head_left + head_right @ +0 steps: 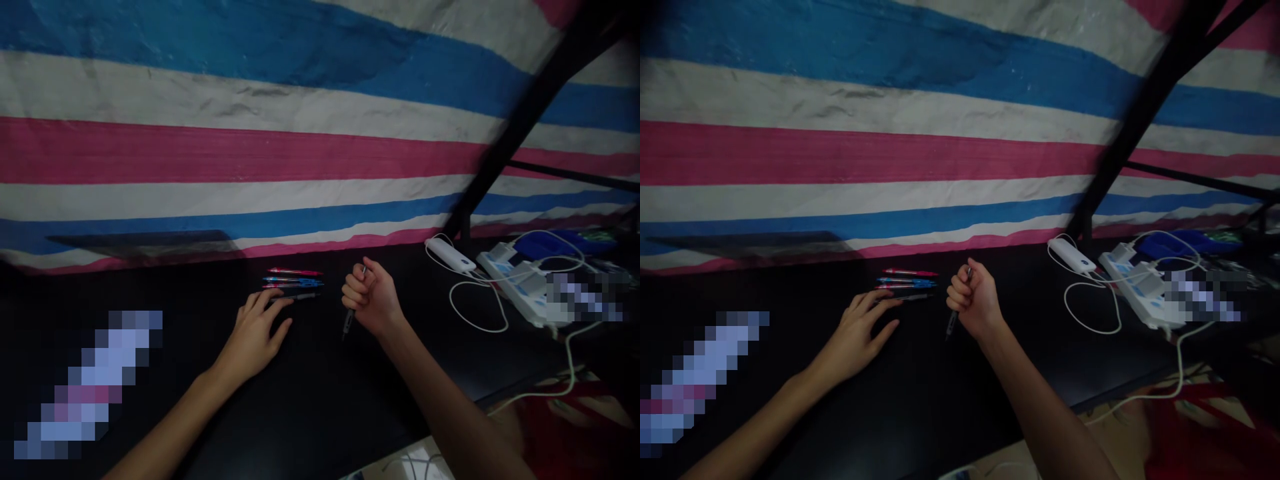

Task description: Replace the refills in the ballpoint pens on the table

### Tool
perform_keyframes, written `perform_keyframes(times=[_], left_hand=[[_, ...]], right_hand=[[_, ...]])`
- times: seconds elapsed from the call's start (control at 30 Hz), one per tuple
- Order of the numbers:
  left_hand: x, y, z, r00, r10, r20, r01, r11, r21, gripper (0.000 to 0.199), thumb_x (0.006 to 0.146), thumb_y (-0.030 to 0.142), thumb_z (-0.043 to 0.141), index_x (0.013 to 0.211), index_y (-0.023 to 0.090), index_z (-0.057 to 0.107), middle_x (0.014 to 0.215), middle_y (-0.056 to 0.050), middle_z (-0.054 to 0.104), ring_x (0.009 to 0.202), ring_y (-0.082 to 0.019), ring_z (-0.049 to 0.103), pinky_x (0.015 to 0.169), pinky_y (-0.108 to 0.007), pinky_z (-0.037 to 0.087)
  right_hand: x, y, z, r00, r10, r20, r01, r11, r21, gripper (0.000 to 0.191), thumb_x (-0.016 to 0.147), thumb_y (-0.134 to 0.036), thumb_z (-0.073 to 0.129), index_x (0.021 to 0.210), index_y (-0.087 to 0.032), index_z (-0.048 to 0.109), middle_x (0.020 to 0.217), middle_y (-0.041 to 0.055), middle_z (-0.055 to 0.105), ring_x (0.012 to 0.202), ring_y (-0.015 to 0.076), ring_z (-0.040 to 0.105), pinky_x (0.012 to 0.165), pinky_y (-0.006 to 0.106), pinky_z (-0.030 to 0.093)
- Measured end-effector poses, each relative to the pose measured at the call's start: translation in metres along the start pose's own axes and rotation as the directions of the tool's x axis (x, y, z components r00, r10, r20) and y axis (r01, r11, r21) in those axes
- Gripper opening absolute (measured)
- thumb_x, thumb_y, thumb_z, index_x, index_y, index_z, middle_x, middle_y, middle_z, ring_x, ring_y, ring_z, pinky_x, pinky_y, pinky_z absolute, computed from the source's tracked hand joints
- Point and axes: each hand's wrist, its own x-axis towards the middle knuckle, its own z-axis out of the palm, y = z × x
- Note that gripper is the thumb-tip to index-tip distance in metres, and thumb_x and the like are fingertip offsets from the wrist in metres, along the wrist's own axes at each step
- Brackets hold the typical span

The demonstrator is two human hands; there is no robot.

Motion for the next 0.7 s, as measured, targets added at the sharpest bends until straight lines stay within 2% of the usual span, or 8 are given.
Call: perform_keyframes(times=[0.13, 0.2, 0.23, 0.3, 0.37, 0.43, 0.53, 0.7], left_hand=[[-0.001, -0.002, 0.003, 0.999, -0.015, 0.031, 0.013, 0.997, 0.071, 0.037, 0.087, 0.027, 0.048, 0.123, 0.028, 0.051, 0.133, -0.01, 0.048, 0.121, -0.03, 0.041, 0.092, -0.054, 0.035], [-0.002, -0.003, 0.004, 0.999, -0.018, 0.045, 0.014, 0.996, 0.09, 0.038, 0.088, 0.027, 0.047, 0.126, 0.028, 0.049, 0.135, -0.01, 0.048, 0.123, -0.03, 0.04, 0.096, -0.056, 0.03], [-0.002, -0.003, 0.004, 0.998, -0.022, 0.052, 0.017, 0.995, 0.098, 0.039, 0.088, 0.028, 0.046, 0.127, 0.028, 0.048, 0.135, -0.01, 0.047, 0.124, -0.03, 0.039, 0.096, -0.056, 0.029], [-0.003, -0.004, 0.005, 0.997, -0.025, 0.069, 0.018, 0.995, 0.103, 0.04, 0.089, 0.03, 0.045, 0.128, 0.028, 0.047, 0.135, -0.01, 0.048, 0.124, -0.03, 0.039, 0.097, -0.057, 0.027], [-0.003, -0.005, 0.005, 0.997, -0.021, 0.075, 0.014, 0.995, 0.096, 0.037, 0.089, 0.031, 0.045, 0.126, 0.028, 0.049, 0.129, -0.01, 0.053, 0.119, -0.029, 0.043, 0.096, -0.056, 0.027], [-0.002, -0.005, 0.004, 0.997, -0.022, 0.068, 0.016, 0.996, 0.09, 0.032, 0.089, 0.029, 0.044, 0.12, 0.028, 0.053, 0.118, -0.009, 0.059, 0.111, -0.027, 0.048, 0.093, -0.052, 0.029], [-0.001, -0.006, 0.003, 0.998, -0.024, 0.056, 0.019, 0.996, 0.086, 0.027, 0.089, 0.024, 0.045, 0.11, 0.028, 0.059, 0.101, -0.007, 0.064, 0.099, -0.025, 0.053, 0.087, -0.047, 0.031], [-0.001, -0.009, 0.004, 0.998, -0.042, 0.045, 0.04, 0.999, 0.031, 0.024, 0.087, 0.022, 0.047, 0.105, 0.027, 0.06, 0.099, -0.005, 0.064, 0.093, -0.023, 0.056, 0.081, -0.042, 0.034]], right_hand=[[0.007, 0.008, -0.001, 0.985, -0.11, -0.134, 0.071, 0.961, -0.268, 0.021, 0.075, -0.038, 0.059, 0.076, -0.019, 0.05, 0.051, -0.0081, 0.035, 0.04, 0.0065, 0.028, 0.041, 0.02, 0.022], [0.01, 0.016, -0.005, 0.962, -0.241, -0.126, 0.139, 0.834, -0.534, 0.02, 0.075, -0.029, 0.058, 0.092, -0.019, 0.054, 0.058, -0.0058, 0.044, 0.046, 0.009, 0.04, 0.046, 0.022, 0.031], [0.01, 0.02, -0.007, 0.954, -0.288, -0.078, 0.161, 0.716, -0.679, 0.023, 0.077, -0.025, 0.055, 0.099, -0.019, 0.055, 0.062, -0.004, 0.048, 0.05, 0.0109, 0.045, 0.05, 0.024, 0.035], [0.01, 0.027, -0.01, 0.933, -0.353, 0.066, 0.201, 0.359, -0.912, 0.023, 0.076, -0.017, 0.053, 0.098, -0.019, 0.059, 0.071, 0.0004, 0.054, 0.062, 0.0141, 0.051, 0.06, 0.027, 0.04], [0.008, 0.032, -0.012, 0.921, -0.349, 0.172, 0.18, -0.008, -0.984, 0.023, 0.076, -0.013, 0.052, 0.096, -0.018, 0.062, 0.082, 0.0047, 0.059, 0.073, 0.0168, 0.054, 0.071, 0.03, 0.041], [0.006, 0.033, -0.012, 0.924, -0.338, 0.177, 0.099, -0.236, -0.967, 0.027, 0.078, -0.013, 0.052, 0.101, -0.017, 0.063, 0.092, 0.0081, 0.061, 0.083, 0.0197, 0.055, 0.078, 0.031, 0.04], [0.006, 0.032, -0.014, 0.936, -0.337, 0.098, -0.034, -0.366, -0.93, 0.034, 0.08, -0.016, 0.054, 0.114, -0.016, 0.059, 0.098, 0.011, 0.062, 0.093, 0.023, 0.054, 0.082, 0.032, 0.04], [0.008, 0.023, -0.018, 0.921, -0.386, 0.06, -0.124, -0.434, -0.893, 0.038, 0.081, -0.018, 0.054, 0.119, -0.018, 0.056, 0.105, 0.0113, 0.059, 0.098, 0.0247, 0.05, 0.083, 0.035, 0.039]])
